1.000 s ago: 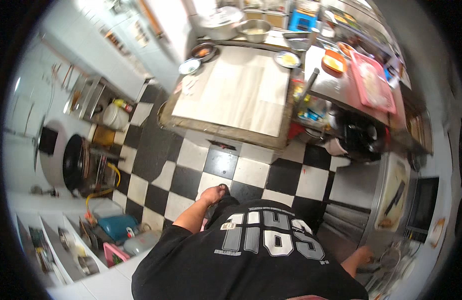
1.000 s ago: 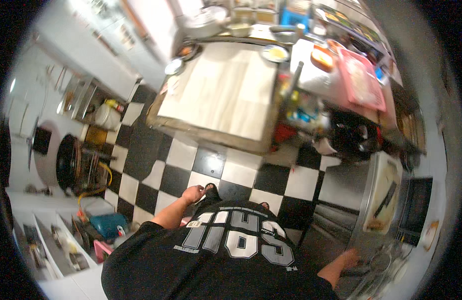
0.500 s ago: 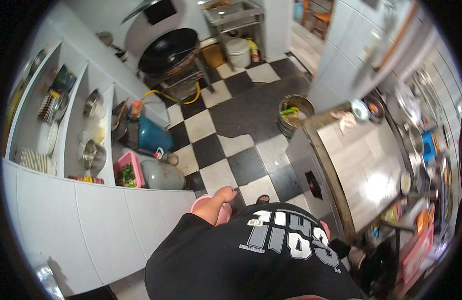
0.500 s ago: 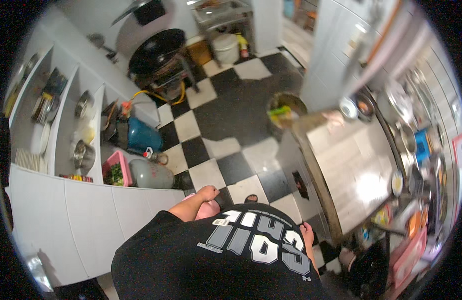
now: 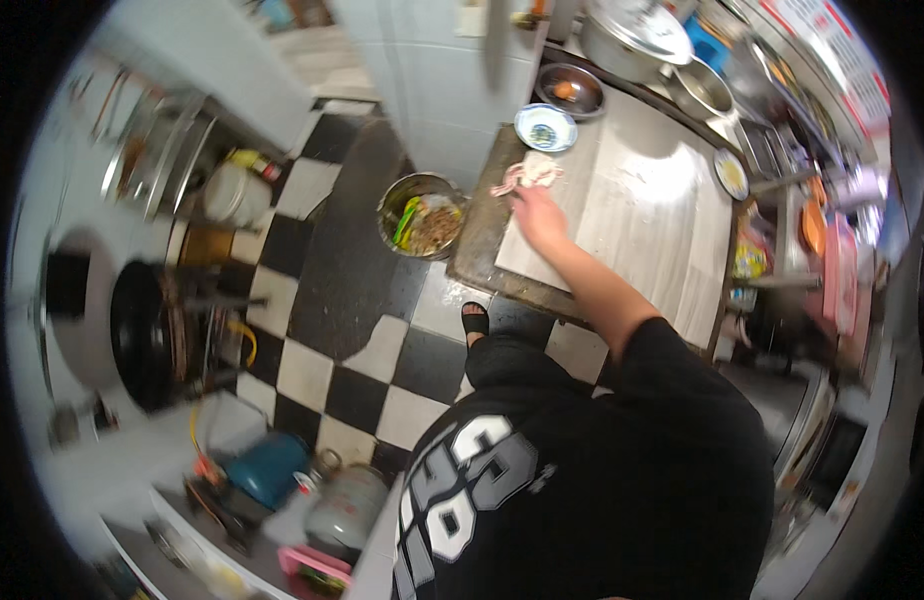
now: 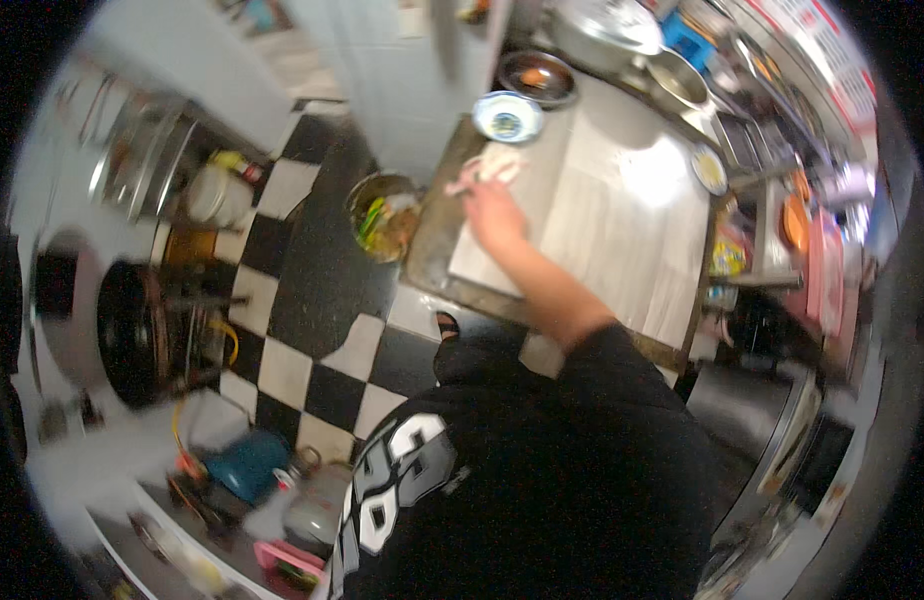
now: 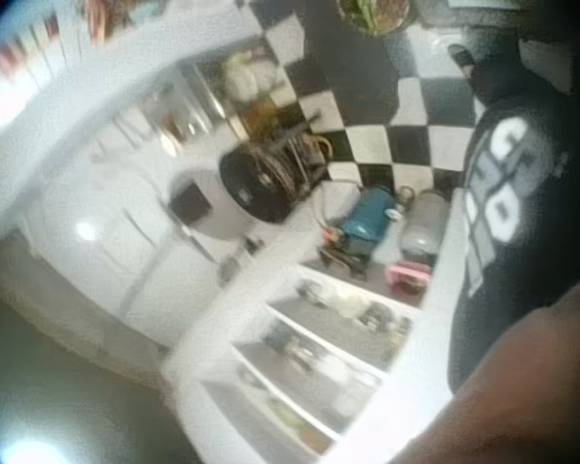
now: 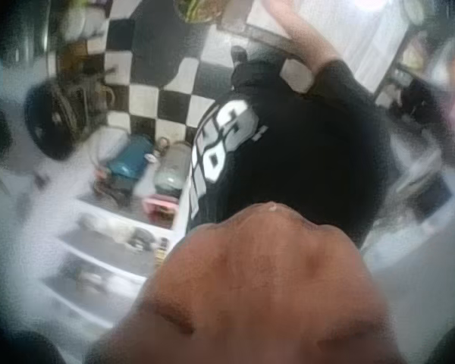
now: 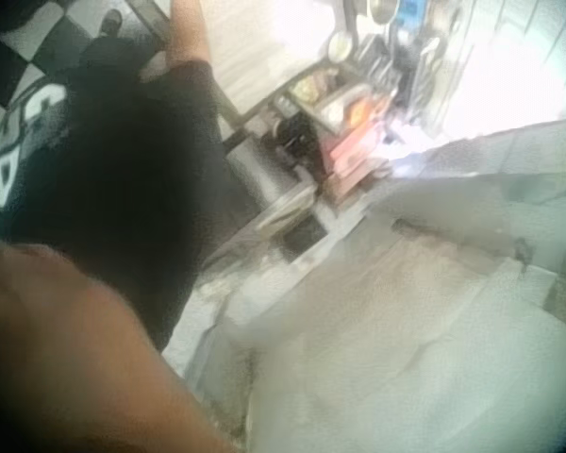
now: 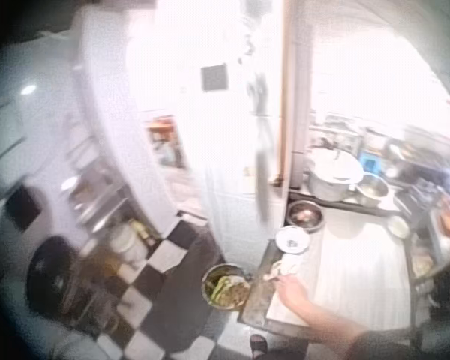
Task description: The person retrieves a sauce bottle from a shelf, opens it, and uses a ladle to pour sauce over several trays of prepared food. They then close the bottle, return it to the shelf, and clean a wok and a cutting board.
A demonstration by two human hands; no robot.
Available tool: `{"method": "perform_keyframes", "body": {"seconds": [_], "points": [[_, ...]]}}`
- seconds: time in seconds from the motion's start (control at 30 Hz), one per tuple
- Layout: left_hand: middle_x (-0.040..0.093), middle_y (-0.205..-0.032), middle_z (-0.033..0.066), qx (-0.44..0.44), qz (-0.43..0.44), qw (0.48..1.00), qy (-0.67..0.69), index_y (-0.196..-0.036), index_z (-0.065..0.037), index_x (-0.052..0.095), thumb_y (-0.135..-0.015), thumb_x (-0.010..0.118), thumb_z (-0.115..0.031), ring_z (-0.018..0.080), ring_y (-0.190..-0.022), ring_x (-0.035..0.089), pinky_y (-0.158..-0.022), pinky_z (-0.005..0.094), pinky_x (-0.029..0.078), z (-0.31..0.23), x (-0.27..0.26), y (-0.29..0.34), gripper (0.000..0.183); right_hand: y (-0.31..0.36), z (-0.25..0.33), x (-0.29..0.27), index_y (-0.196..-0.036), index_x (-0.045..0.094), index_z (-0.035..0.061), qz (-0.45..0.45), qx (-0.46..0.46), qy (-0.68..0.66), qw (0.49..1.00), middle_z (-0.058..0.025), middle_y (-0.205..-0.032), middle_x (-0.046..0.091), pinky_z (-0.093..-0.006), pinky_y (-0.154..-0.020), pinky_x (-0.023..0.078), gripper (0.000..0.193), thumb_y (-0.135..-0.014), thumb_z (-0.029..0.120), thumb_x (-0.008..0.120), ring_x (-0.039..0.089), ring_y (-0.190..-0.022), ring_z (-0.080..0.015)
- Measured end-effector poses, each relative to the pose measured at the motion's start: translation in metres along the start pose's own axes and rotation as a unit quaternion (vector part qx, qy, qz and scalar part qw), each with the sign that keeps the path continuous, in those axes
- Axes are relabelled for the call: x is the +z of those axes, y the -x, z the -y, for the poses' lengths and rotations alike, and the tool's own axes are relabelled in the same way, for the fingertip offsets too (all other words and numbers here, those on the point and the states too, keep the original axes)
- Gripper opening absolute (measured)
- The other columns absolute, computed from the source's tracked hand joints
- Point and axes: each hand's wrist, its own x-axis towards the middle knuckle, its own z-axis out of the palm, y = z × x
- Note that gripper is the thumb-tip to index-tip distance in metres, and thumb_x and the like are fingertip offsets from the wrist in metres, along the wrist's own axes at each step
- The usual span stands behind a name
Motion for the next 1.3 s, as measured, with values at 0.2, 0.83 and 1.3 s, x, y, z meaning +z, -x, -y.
{"method": "perform_keyframes", "body": {"seconds": [0.2,0.83,1.3], "points": [[0.065,-0.085,0.0136,-0.007,0.086,0.996,-0.035,-0.097,-0.001,0.068,-0.097,0.053,-0.031,0.0271,-0.081,0.061,-0.073,0.0386,0.05,-0.052,-0.065,-0.06,0.034,-0.075,0.019,0.026,-0.124,0.058,0.0125,0.105,0.092,0.152,0.979,-0.0118,-0.117,0.063,-0.0475,-0.089,0.052,0.037,-0.094,0.033,0.062,0.063,-0.106,-0.0341],[0.068,-0.09,0.0063,-0.028,0.138,0.989,-0.039,-0.117,0.004,0.063,-0.101,0.058,-0.028,0.0115,-0.072,0.06,-0.066,0.0274,0.05,-0.237,-0.067,-0.174,0.035,-0.101,-0.166,-0.059,-0.152,0.039,0.0208,0.05,0.143,0.23,0.961,-0.0177,-0.16,0.028,-0.0526,-0.121,0.018,0.071,-0.094,0.06,0.048,0.024,-0.149,-0.0357],[0.066,-0.095,0.0055,-0.025,0.206,0.978,-0.006,-0.128,0.002,0.058,-0.102,0.059,-0.029,0.0097,-0.075,0.058,-0.069,0.0246,0.05,-0.303,-0.016,-0.188,0.04,0.053,-0.355,-0.17,-0.132,0.054,0.0077,-0.166,0.281,0.218,0.92,-0.0196,-0.142,0.046,-0.0516,-0.109,0.037,0.049,-0.09,0.031,0.064,0.044,-0.131,-0.0364]]}}
